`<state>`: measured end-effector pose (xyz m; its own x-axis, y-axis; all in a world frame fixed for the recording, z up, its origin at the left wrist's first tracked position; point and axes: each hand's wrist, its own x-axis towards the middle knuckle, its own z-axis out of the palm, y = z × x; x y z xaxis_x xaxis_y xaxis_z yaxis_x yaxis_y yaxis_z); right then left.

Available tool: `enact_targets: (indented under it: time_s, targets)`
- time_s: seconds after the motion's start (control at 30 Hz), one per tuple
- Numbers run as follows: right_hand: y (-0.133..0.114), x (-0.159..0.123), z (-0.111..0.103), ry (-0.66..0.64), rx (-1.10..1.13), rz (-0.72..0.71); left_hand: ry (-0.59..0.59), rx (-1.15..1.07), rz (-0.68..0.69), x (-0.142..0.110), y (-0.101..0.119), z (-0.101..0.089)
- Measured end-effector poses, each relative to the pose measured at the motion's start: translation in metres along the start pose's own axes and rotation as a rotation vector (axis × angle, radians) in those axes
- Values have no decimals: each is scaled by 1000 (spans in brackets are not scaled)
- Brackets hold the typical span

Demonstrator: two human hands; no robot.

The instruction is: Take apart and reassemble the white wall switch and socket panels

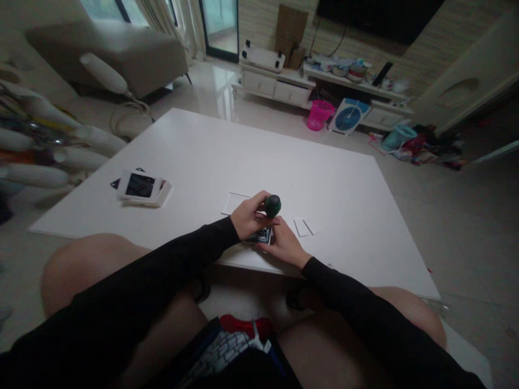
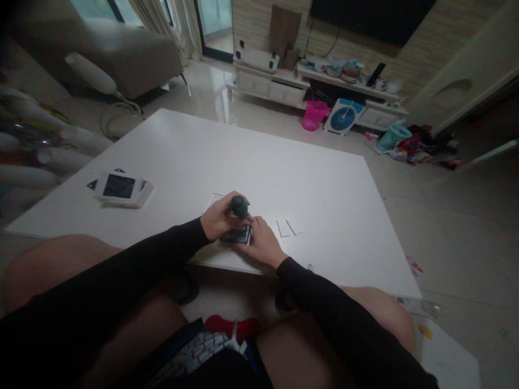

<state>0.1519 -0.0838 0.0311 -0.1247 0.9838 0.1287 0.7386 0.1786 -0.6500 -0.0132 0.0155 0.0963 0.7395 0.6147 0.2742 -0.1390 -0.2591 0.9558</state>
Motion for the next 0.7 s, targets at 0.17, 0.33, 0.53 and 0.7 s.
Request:
enact_targets:
  time_s: [0.17,0.33,0.53,0.7]
  targets:
    - [-1,0,-1,-10,7,-15,-11,-84,19,-4,0,4]
    - [0,-1,0,2,-5,-7,45,18,8,-6,-6,3]
    - [2,-1,2,11,5,-14,28,-14,-23,-3,-5,1]
    - [2,0,2,13,16,-42,-29,-108,5,-2,-3,0]
